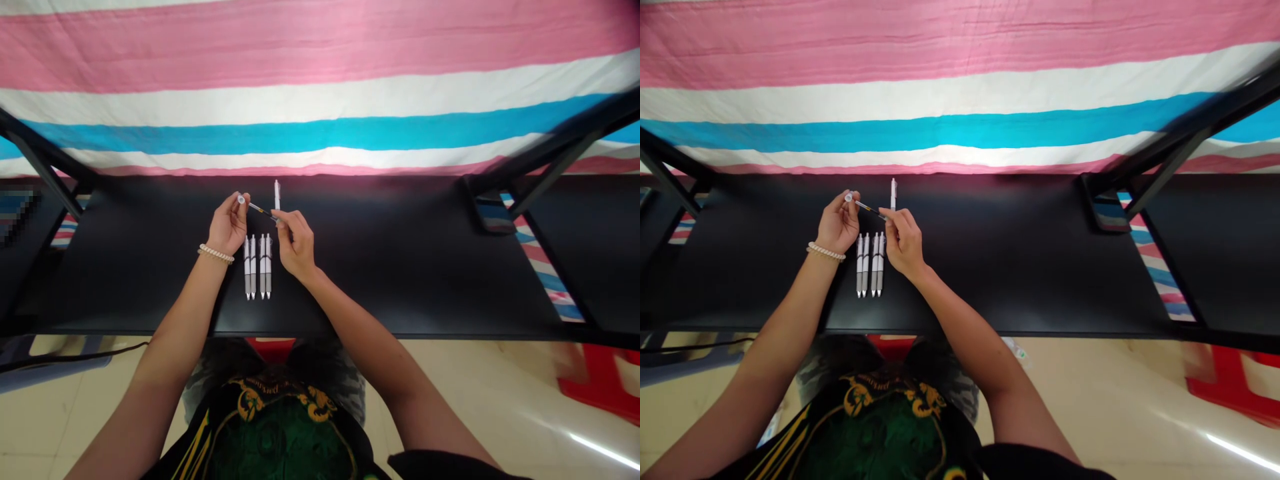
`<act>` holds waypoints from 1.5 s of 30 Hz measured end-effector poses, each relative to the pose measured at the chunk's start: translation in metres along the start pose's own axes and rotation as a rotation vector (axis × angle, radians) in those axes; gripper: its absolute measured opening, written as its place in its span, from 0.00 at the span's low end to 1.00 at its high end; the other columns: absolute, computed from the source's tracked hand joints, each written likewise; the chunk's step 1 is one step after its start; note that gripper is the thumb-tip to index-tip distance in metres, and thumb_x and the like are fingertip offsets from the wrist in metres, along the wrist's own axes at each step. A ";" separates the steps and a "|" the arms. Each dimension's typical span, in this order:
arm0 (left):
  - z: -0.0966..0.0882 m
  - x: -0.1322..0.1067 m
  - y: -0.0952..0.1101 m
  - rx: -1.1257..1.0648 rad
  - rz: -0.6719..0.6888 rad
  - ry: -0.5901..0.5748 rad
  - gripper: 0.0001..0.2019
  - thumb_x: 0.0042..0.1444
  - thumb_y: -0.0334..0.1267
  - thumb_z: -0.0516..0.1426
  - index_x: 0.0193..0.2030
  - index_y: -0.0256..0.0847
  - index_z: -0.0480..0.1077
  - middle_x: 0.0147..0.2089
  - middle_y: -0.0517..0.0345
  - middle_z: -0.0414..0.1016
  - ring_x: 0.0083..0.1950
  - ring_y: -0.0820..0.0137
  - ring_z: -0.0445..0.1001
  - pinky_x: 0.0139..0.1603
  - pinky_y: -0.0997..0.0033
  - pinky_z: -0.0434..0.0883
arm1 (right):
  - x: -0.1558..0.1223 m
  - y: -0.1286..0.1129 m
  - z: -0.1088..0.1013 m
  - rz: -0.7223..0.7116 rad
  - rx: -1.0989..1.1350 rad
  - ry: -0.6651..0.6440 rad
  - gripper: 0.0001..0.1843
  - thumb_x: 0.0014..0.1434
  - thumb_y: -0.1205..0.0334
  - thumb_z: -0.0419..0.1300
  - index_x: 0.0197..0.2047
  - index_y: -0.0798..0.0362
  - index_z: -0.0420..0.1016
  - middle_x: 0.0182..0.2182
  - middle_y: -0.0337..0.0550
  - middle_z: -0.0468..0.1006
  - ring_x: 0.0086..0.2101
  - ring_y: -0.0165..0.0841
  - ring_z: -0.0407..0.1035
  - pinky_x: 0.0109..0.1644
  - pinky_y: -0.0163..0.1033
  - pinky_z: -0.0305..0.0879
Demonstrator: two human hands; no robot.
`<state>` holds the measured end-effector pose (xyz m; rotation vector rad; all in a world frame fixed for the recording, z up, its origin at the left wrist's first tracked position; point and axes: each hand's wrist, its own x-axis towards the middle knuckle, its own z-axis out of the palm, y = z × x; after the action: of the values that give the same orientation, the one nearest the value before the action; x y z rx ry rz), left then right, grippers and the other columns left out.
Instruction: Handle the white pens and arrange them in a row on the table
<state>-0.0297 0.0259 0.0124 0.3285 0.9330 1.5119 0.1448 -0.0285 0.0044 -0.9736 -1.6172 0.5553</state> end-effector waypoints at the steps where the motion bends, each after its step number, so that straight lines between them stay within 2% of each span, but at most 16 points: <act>1: 0.000 0.000 0.000 0.006 -0.006 -0.003 0.06 0.64 0.31 0.61 0.34 0.38 0.74 0.37 0.53 0.81 0.45 0.76 0.83 0.44 0.89 0.78 | 0.000 0.000 0.000 0.001 0.000 -0.001 0.15 0.73 0.60 0.50 0.55 0.45 0.75 0.38 0.42 0.75 0.36 0.34 0.70 0.41 0.42 0.70; 6: 0.001 -0.002 -0.002 0.013 -0.001 -0.011 0.07 0.65 0.30 0.59 0.34 0.38 0.75 0.37 0.53 0.81 0.43 0.76 0.83 0.43 0.89 0.78 | 0.000 0.002 0.001 -0.024 0.012 0.008 0.15 0.74 0.60 0.50 0.55 0.45 0.75 0.38 0.42 0.75 0.36 0.33 0.70 0.42 0.42 0.70; 10: 0.003 -0.006 -0.006 0.084 0.061 -0.047 0.05 0.64 0.33 0.62 0.35 0.38 0.76 0.39 0.53 0.82 0.44 0.74 0.83 0.41 0.86 0.79 | -0.001 0.003 0.002 0.004 -0.011 -0.008 0.14 0.73 0.60 0.51 0.55 0.46 0.75 0.38 0.42 0.75 0.34 0.33 0.68 0.40 0.41 0.70; 15: 0.003 -0.007 -0.009 0.148 0.209 -0.039 0.08 0.59 0.39 0.66 0.35 0.38 0.74 0.38 0.52 0.82 0.41 0.72 0.83 0.44 0.78 0.80 | -0.001 0.006 0.002 0.026 -0.045 -0.003 0.13 0.72 0.63 0.53 0.53 0.48 0.77 0.39 0.43 0.75 0.33 0.32 0.69 0.39 0.39 0.70; 18: 0.005 -0.010 -0.012 0.209 0.294 -0.059 0.11 0.56 0.41 0.69 0.37 0.39 0.72 0.37 0.53 0.82 0.39 0.69 0.83 0.44 0.71 0.80 | 0.000 0.009 0.004 0.024 -0.066 0.002 0.12 0.71 0.65 0.54 0.52 0.49 0.77 0.40 0.44 0.77 0.38 0.33 0.72 0.43 0.40 0.71; 22: 0.011 -0.017 -0.018 0.307 0.244 -0.154 0.17 0.53 0.46 0.70 0.40 0.39 0.71 0.38 0.51 0.83 0.39 0.66 0.84 0.45 0.66 0.81 | -0.001 0.012 0.005 0.017 -0.067 0.016 0.08 0.68 0.66 0.56 0.47 0.51 0.76 0.40 0.44 0.78 0.40 0.35 0.73 0.47 0.42 0.71; 26: 0.014 -0.022 -0.019 0.290 0.219 -0.193 0.19 0.52 0.46 0.71 0.40 0.39 0.69 0.39 0.51 0.83 0.40 0.65 0.84 0.45 0.63 0.81 | -0.003 0.015 0.006 0.120 -0.029 0.025 0.05 0.67 0.61 0.59 0.45 0.50 0.75 0.36 0.42 0.79 0.34 0.34 0.74 0.39 0.40 0.72; 29: 0.014 -0.023 -0.015 0.295 0.220 -0.206 0.19 0.51 0.46 0.72 0.39 0.39 0.70 0.39 0.50 0.83 0.39 0.65 0.84 0.44 0.64 0.81 | -0.004 0.014 0.006 0.203 0.055 -0.046 0.10 0.71 0.55 0.55 0.45 0.50 0.74 0.31 0.39 0.79 0.27 0.30 0.72 0.34 0.37 0.71; 31: 0.013 -0.022 -0.013 0.299 0.232 -0.215 0.19 0.50 0.46 0.72 0.39 0.39 0.71 0.39 0.50 0.83 0.39 0.65 0.84 0.44 0.64 0.81 | -0.003 0.012 0.006 0.225 0.097 -0.063 0.12 0.72 0.52 0.54 0.49 0.49 0.73 0.31 0.38 0.79 0.25 0.28 0.71 0.32 0.35 0.70; 33: 0.011 -0.020 -0.013 0.294 0.261 -0.211 0.19 0.50 0.48 0.72 0.39 0.39 0.71 0.39 0.51 0.83 0.39 0.65 0.84 0.44 0.64 0.81 | -0.002 0.011 0.006 0.200 0.090 -0.017 0.15 0.69 0.52 0.59 0.55 0.49 0.70 0.39 0.41 0.80 0.29 0.28 0.73 0.32 0.34 0.70; 35: 0.010 -0.018 -0.013 0.289 0.286 -0.190 0.19 0.51 0.49 0.71 0.38 0.40 0.71 0.39 0.52 0.83 0.39 0.66 0.83 0.45 0.64 0.81 | -0.001 0.010 0.005 0.152 0.048 0.013 0.17 0.65 0.54 0.63 0.55 0.48 0.71 0.44 0.44 0.79 0.33 0.30 0.74 0.33 0.35 0.70; 37: 0.009 -0.016 -0.013 0.288 0.295 -0.163 0.19 0.51 0.49 0.71 0.37 0.40 0.71 0.39 0.53 0.82 0.38 0.67 0.83 0.46 0.64 0.81 | -0.001 0.011 0.005 0.146 0.013 -0.024 0.11 0.67 0.55 0.61 0.49 0.49 0.74 0.39 0.43 0.80 0.31 0.30 0.73 0.33 0.35 0.70; 39: 0.008 -0.015 -0.013 0.283 0.295 -0.149 0.18 0.51 0.48 0.71 0.37 0.40 0.71 0.39 0.53 0.82 0.38 0.68 0.83 0.46 0.65 0.81 | -0.001 0.011 0.005 0.186 -0.001 -0.054 0.11 0.69 0.53 0.58 0.47 0.50 0.76 0.31 0.39 0.78 0.27 0.29 0.70 0.33 0.35 0.69; 42: 0.009 -0.015 -0.013 0.269 0.305 -0.137 0.17 0.52 0.47 0.71 0.37 0.40 0.71 0.38 0.53 0.82 0.38 0.68 0.83 0.45 0.66 0.81 | -0.001 0.012 0.005 0.196 -0.004 -0.015 0.14 0.67 0.49 0.61 0.49 0.50 0.74 0.35 0.39 0.80 0.26 0.27 0.70 0.33 0.35 0.68; 45: 0.009 -0.016 -0.013 0.262 0.307 -0.121 0.16 0.53 0.45 0.70 0.38 0.40 0.71 0.38 0.53 0.82 0.38 0.68 0.83 0.45 0.66 0.81 | -0.001 0.012 0.005 0.205 -0.007 -0.030 0.13 0.69 0.50 0.58 0.46 0.50 0.75 0.32 0.39 0.80 0.26 0.27 0.71 0.33 0.35 0.67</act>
<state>-0.0113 0.0131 0.0136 0.7738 1.0186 1.6266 0.1440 -0.0220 -0.0071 -1.1487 -1.5559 0.7063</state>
